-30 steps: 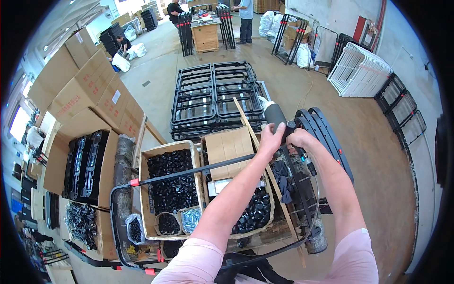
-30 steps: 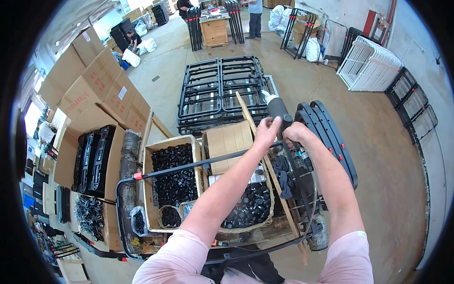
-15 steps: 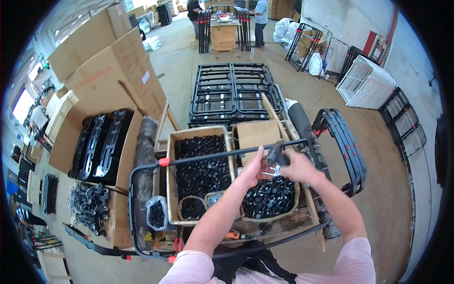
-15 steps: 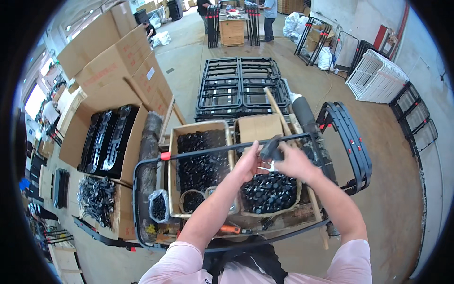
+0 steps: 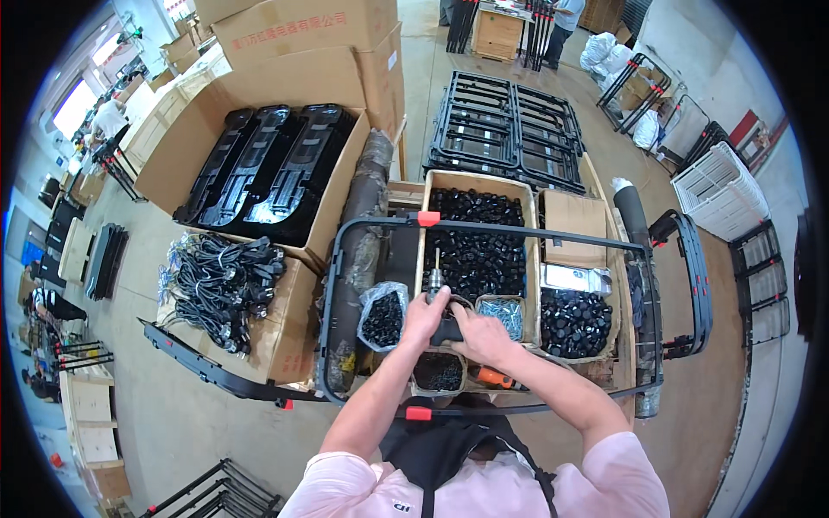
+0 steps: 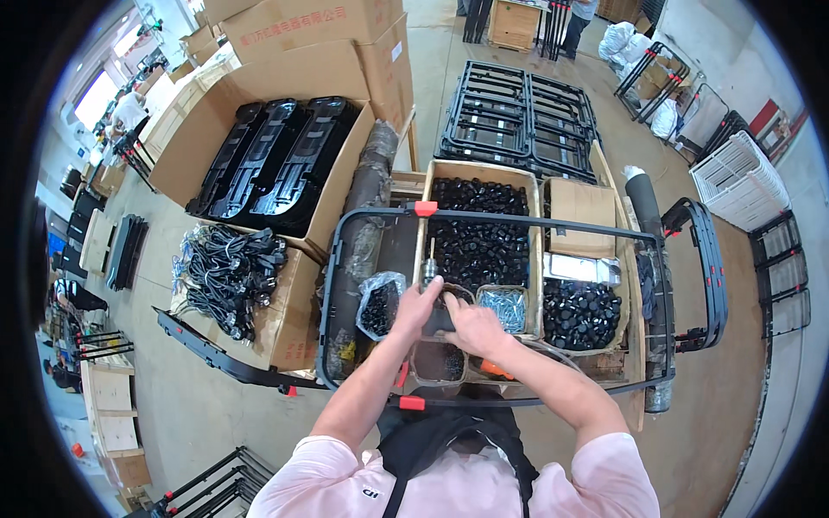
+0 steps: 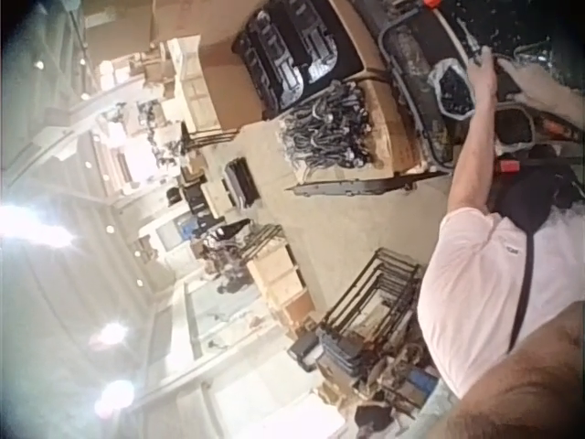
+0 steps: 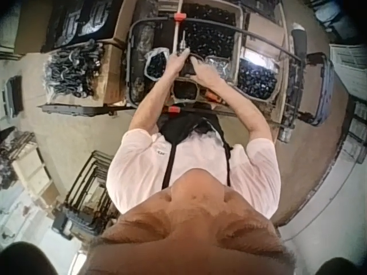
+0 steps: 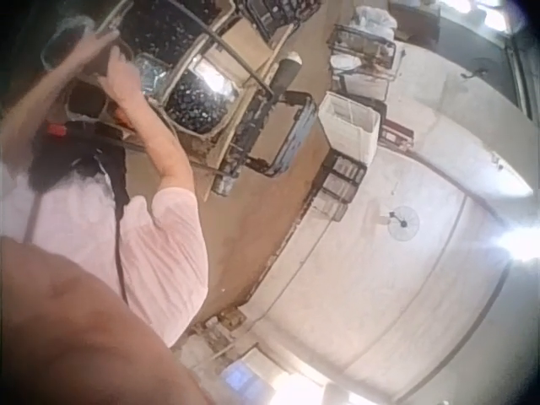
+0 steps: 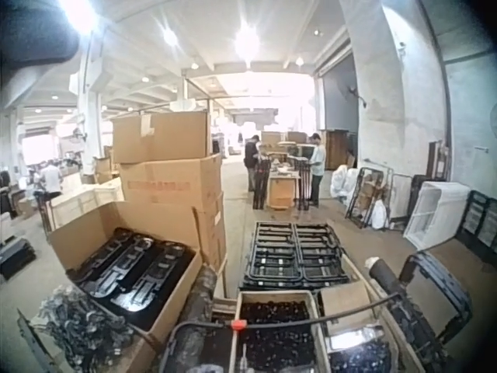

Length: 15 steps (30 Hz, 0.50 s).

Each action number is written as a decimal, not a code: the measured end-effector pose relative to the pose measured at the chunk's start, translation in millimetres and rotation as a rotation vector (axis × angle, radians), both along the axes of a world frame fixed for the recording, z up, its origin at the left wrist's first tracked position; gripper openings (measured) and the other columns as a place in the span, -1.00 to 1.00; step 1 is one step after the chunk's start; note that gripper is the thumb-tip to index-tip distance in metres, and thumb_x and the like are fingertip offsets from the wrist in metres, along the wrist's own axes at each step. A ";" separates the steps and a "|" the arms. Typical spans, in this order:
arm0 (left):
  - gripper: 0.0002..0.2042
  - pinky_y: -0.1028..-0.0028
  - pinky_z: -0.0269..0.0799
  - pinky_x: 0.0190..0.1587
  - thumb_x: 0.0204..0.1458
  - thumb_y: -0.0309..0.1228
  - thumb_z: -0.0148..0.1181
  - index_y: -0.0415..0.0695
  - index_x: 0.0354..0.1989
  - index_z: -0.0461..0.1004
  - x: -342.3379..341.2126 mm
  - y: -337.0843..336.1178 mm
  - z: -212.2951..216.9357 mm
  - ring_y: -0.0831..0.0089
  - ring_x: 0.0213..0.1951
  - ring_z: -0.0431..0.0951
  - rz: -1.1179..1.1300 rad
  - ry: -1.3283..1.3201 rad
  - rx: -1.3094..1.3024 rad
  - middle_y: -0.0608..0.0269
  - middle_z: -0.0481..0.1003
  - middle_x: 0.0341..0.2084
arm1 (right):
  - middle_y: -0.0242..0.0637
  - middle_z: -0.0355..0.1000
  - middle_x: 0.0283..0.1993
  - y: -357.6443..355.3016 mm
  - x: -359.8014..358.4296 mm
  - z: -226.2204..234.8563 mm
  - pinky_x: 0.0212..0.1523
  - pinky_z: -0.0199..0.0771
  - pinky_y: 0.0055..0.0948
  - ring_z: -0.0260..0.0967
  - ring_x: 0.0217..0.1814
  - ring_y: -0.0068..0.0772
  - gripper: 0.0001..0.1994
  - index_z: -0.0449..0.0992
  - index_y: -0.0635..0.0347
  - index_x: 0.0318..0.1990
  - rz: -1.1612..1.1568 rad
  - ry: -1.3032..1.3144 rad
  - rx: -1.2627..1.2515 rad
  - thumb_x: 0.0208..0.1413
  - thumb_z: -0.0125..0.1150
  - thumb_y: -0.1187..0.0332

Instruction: Assembling plastic and metal components for outdoor equipment using a power drill and wiring.

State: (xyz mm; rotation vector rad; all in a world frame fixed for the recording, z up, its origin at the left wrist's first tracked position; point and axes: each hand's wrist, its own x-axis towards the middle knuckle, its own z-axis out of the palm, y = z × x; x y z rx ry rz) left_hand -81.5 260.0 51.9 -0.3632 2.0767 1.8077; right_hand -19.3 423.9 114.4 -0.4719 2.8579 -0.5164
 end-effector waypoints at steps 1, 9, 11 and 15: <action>-0.47 0.36 0.49 -0.18 0.27 0.09 0.32 -0.28 -0.18 0.64 -9.4 -18.8 -13.2 0.49 -0.27 0.55 0.012 0.012 -0.019 0.21 0.64 -0.31 | 0.14 0.60 -0.10 -15.9 -9.9 -3.0 -0.08 0.71 0.02 0.66 -0.09 0.19 -0.31 0.32 0.30 0.17 0.023 0.058 -0.050 0.00 0.55 0.13; -0.35 0.17 0.52 -0.10 0.22 0.22 0.25 -0.31 -0.25 0.69 -75.8 -63.5 -33.5 0.19 -0.26 0.67 -0.032 0.049 -0.252 -0.02 0.68 -0.38 | 0.19 0.59 -0.06 -63.0 -75.2 -45.9 0.01 0.67 0.10 0.62 -0.03 0.29 -0.30 0.29 0.33 0.19 -0.009 -0.008 -0.036 0.00 0.51 0.15; -0.34 0.13 0.52 -0.03 0.20 0.26 0.22 -0.26 -0.23 0.70 -85.8 -67.6 -36.0 0.07 -0.15 0.69 -0.042 0.028 -0.289 -0.08 0.69 -0.29 | 0.20 0.59 -0.05 -68.0 -85.1 -47.4 0.01 0.67 0.10 0.62 -0.03 0.29 -0.31 0.30 0.33 0.17 -0.014 -0.025 -0.032 0.00 0.51 0.15; -0.31 0.07 0.52 0.06 0.20 0.31 0.15 -0.24 -0.19 0.70 -94.8 -66.8 -40.0 -0.09 -0.02 0.69 -0.081 0.006 -0.337 -0.16 0.70 -0.18 | 0.21 0.58 -0.05 -66.6 -94.5 -48.0 0.02 0.66 0.10 0.62 -0.03 0.30 -0.34 0.30 0.32 0.14 -0.019 -0.046 -0.037 0.01 0.51 0.15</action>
